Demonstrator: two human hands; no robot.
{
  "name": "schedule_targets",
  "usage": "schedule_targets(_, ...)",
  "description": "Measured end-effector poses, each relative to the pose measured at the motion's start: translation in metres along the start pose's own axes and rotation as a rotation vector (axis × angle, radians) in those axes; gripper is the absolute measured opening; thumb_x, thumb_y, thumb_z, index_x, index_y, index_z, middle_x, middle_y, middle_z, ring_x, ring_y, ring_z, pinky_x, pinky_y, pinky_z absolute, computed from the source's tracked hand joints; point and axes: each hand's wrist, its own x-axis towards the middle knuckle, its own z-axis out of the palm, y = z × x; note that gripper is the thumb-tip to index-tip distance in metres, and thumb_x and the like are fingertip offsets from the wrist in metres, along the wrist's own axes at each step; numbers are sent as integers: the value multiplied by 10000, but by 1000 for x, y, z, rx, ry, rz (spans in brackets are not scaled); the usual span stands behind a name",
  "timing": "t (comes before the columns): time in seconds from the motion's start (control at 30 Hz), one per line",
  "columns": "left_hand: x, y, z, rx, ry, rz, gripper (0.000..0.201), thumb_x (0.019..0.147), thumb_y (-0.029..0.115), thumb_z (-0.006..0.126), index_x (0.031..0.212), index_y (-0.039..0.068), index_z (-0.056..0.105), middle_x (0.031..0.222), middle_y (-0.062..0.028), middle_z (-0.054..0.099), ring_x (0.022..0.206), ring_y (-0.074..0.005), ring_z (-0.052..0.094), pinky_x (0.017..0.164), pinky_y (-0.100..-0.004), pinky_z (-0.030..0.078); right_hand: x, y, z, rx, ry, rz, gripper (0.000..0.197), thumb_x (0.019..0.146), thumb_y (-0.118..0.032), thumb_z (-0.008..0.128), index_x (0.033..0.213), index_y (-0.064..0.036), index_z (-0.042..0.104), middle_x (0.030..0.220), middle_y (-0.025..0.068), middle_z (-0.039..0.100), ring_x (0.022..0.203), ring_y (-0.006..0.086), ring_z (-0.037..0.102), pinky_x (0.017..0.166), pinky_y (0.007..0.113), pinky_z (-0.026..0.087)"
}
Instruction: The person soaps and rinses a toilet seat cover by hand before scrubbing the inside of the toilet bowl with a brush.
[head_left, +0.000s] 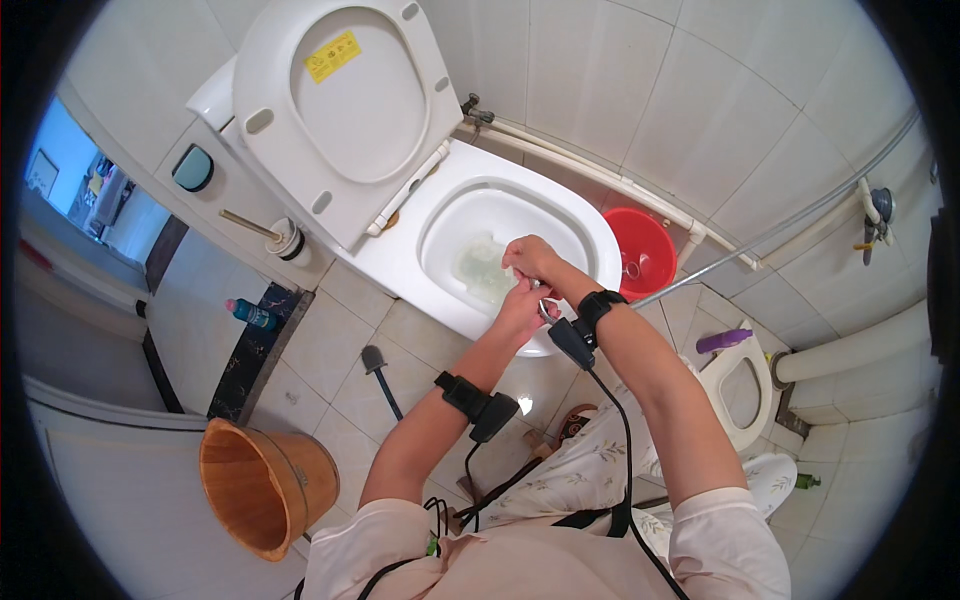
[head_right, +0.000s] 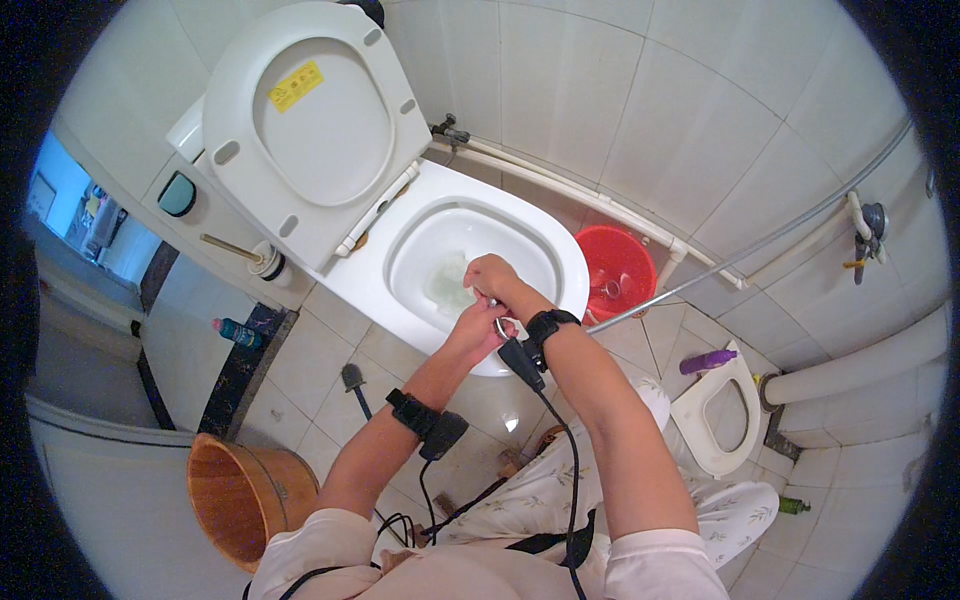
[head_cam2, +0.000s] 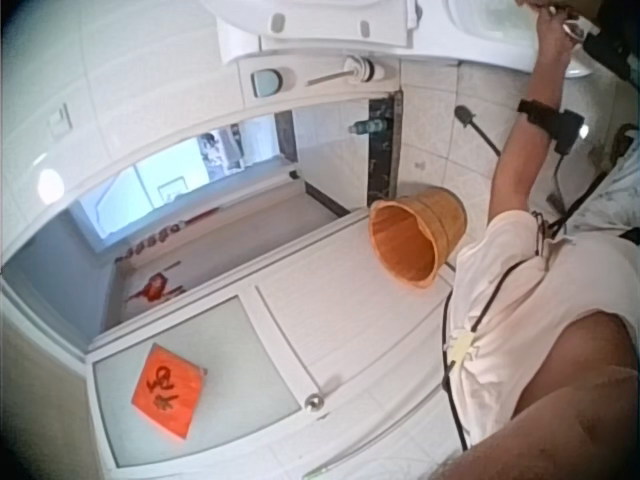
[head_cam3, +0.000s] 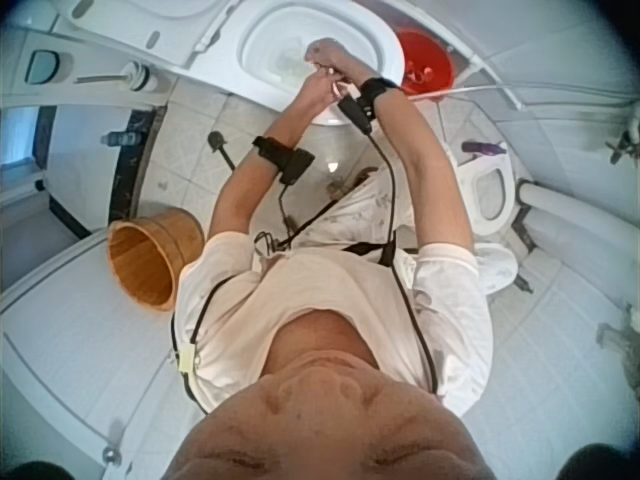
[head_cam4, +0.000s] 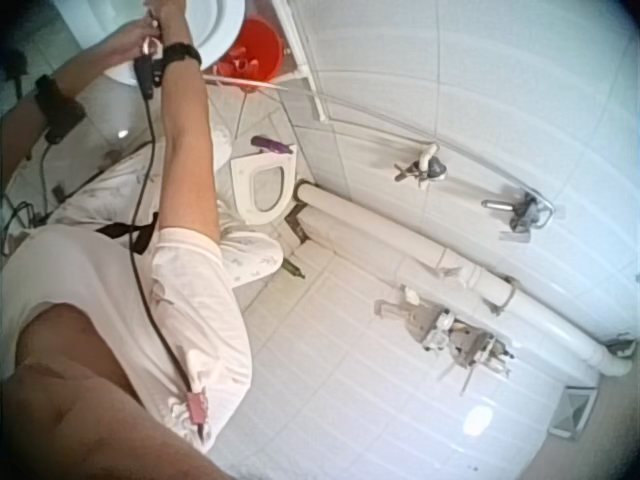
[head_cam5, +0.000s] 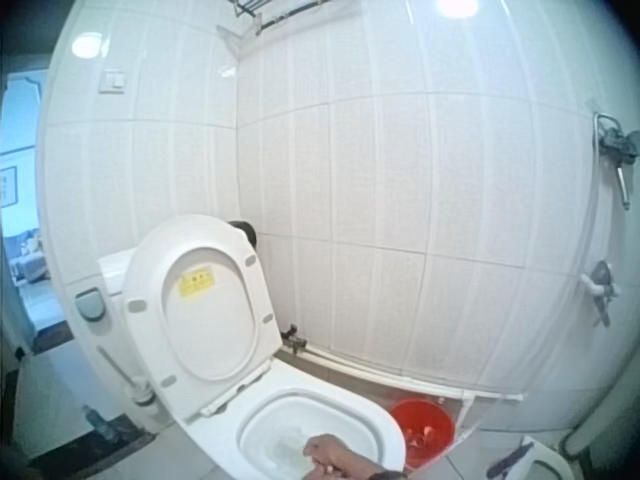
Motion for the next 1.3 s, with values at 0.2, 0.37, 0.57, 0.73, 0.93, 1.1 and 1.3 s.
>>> schedule_targets(0.2, 32, -8, -4, -265, 123, 120, 176, 833, 135, 500, 987, 117, 417, 867, -46, 519, 660, -164, 517, 588, -339, 442, 4, 9, 6, -2, -59, 27, 288, 781, -286, 493, 708, -44, 631, 656, 97, 593, 616, 156, 555, 623, 278, 447)
schedule_targets(0.37, 59, -5, -21, -639, 388, -3, 131, 863, 241, 465, 939, 135, 473, 894, -36, 521, 641, -160, 512, 567, -313, 451, -4, 21, 22, -88, 108, -274, 311, 811, -304, 447, 832, -36, 603, 784, 156, 615, 681, 287, 581, 634, 386, 446)
schedule_targets(0.57, 77, 3, -59, -644, 500, -25, 269, 873, 388, 420, 898, 127, 480, 808, -47, 527, 654, -155, 498, 557, -298, 430, -31, 19, 24, -537, 309, -210, 306, 827, -306, 448, 1006, -66, 507, 782, 200, 585, 742, 327, 578, 644, 424, 450)
schedule_targets(0.73, 95, 12, -83, -700, 436, 138, 279, 894, 299, 391, 808, 55, 495, 683, -51, 491, 591, -171, 435, 498, -302, 371, -52, 9, 9, -666, 347, -345, 237, 784, -296, 516, 841, -78, 590, 713, 136, 595, 705, 308, 579, 616, 412, 453)
schedule_targets(0.93, 97, 21, -94, -528, 369, -52, 201, 883, 231, 419, 830, 61, 513, 729, -65, 536, 647, -181, 493, 555, -302, 417, -72, -11, -16, -496, 369, -493, 138, 729, -218, 613, 787, -92, 606, 693, 97, 607, 668, 290, 573, 587, 383, 443)
schedule_targets(1.1, 97, 27, -113, -346, 228, -146, 144, 844, 209, 491, 809, 73, 524, 731, -53, 548, 657, -176, 519, 578, -299, 434, -73, -21, -22, -457, 318, -561, 146, 734, -212, 613, 787, -76, 609, 698, 105, 607, 663, 291, 572, 595, 368, 445)
schedule_targets(1.3, 76, 32, -90, 141, 380, -103, 184, 832, 228, 514, 738, 72, 536, 629, -51, 526, 531, -167, 502, 474, -256, 409, -67, -12, -27, -434, 312, -516, 144, 739, -203, 610, 796, -71, 607, 701, 105, 609, 653, 286, 573, 595, 360, 446)
